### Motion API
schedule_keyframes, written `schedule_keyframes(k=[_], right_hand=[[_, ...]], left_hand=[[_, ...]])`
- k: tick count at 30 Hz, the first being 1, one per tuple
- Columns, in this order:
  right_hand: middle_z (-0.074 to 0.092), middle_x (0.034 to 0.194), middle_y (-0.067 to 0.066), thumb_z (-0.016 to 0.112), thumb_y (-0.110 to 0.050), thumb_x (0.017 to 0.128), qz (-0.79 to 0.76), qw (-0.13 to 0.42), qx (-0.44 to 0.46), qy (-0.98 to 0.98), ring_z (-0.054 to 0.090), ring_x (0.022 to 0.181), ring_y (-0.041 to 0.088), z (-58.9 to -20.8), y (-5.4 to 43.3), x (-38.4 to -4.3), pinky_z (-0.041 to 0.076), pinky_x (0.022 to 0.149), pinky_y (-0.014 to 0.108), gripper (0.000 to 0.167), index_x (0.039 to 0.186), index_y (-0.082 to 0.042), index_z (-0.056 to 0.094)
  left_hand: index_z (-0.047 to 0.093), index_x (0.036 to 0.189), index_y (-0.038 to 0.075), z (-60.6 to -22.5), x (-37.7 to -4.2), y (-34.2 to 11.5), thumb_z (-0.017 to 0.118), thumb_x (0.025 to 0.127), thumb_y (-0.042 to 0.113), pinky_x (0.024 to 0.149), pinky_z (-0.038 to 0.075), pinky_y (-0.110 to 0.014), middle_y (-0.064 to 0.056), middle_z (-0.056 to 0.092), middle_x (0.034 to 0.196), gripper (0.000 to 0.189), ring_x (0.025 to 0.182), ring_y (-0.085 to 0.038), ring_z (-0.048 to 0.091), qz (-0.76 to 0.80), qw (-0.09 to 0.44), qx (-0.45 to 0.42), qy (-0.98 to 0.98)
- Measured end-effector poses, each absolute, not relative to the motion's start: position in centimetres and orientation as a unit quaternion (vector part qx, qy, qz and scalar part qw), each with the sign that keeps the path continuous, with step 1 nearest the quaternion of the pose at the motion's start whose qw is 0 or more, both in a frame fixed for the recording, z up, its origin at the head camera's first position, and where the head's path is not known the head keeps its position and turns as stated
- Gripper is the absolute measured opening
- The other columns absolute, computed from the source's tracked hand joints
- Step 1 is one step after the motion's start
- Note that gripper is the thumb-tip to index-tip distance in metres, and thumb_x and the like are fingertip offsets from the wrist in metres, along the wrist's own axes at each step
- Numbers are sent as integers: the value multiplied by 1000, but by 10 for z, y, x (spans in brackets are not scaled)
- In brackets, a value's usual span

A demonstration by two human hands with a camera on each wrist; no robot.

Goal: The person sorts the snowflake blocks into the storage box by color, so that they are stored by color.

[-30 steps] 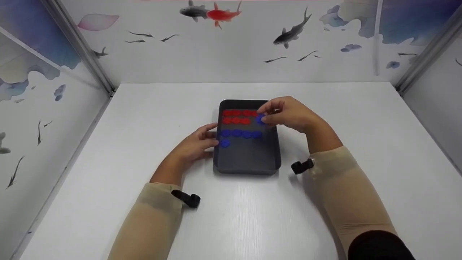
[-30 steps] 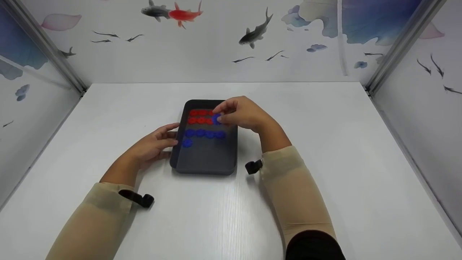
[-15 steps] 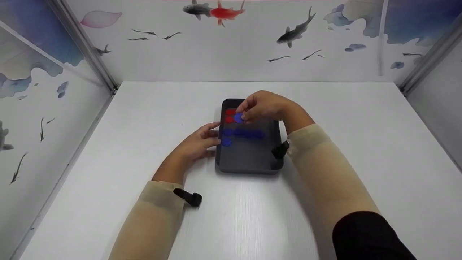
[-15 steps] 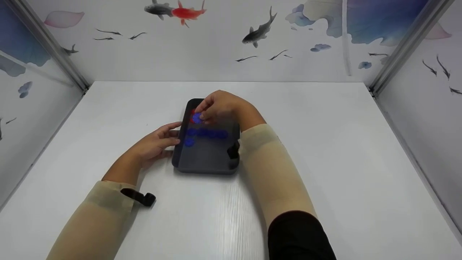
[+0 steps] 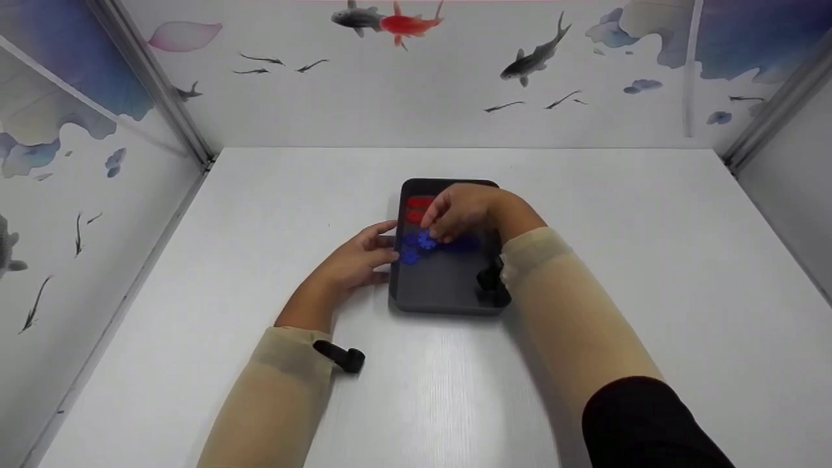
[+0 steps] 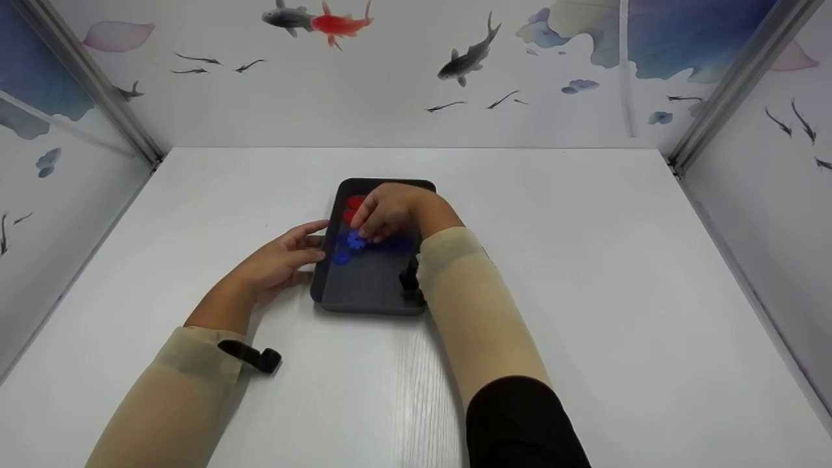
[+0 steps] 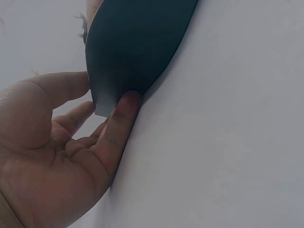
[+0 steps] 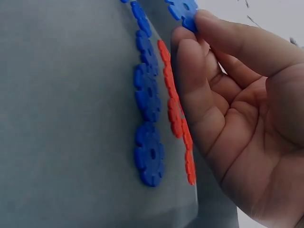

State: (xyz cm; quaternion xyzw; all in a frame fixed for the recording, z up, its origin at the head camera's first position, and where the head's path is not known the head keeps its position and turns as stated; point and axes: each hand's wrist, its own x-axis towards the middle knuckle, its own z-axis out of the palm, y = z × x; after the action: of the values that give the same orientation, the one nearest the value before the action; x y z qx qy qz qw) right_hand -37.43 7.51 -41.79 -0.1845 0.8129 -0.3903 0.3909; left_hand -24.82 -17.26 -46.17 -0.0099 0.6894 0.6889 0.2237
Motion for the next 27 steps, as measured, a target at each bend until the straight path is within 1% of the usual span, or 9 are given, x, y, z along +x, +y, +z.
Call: schedule_keyframes(k=[8, 15, 21, 24, 27], right_hand=[[81, 103, 9, 83, -9, 93, -368, 396, -181, 822, 76, 89, 19, -419, 74, -369, 65, 79, 30, 19, 111, -10, 80], [82, 105, 10, 82, -10, 94, -358, 404, -181, 822, 78, 92, 20, -419, 74, -369, 65, 81, 31, 17, 111, -11, 81], [82, 106, 9, 82, -14, 94, -372, 369, -192, 830, 77, 92, 19, -410, 81, -369, 66, 83, 32, 20, 114, -11, 81], [81, 112, 10, 83, -14, 93, -401, 344, -201, 825, 77, 94, 19, -403, 87, -369, 66, 84, 33, 27, 119, -8, 80], [80, 119, 14, 84, -12, 93, -431, 321, -209, 817, 78, 99, 20, -395, 94, -367, 66, 91, 38, 32, 124, -5, 78]], left_hand=[[37, 167, 27, -462, -248, -173, 63, 105, 5, 114, 53, -50, -10, 46, 161, 71, 140, -29, 58, 687, 222, -8, 692], [34, 168, 25, -463, -250, -174, 63, 105, 5, 112, 54, -48, -11, 45, 162, 73, 141, -29, 57, 688, 226, -3, 689], [35, 168, 26, -463, -249, -174, 62, 104, 4, 109, 55, -46, -11, 46, 161, 72, 139, -28, 57, 692, 225, -4, 686], [35, 168, 25, -463, -249, -174, 62, 105, 3, 108, 56, -45, -11, 46, 161, 72, 138, -28, 57, 693, 225, -4, 685], [35, 168, 25, -463, -249, -174, 62, 105, 4, 110, 55, -46, -12, 45, 161, 72, 139, -28, 57, 694, 225, -4, 684]])
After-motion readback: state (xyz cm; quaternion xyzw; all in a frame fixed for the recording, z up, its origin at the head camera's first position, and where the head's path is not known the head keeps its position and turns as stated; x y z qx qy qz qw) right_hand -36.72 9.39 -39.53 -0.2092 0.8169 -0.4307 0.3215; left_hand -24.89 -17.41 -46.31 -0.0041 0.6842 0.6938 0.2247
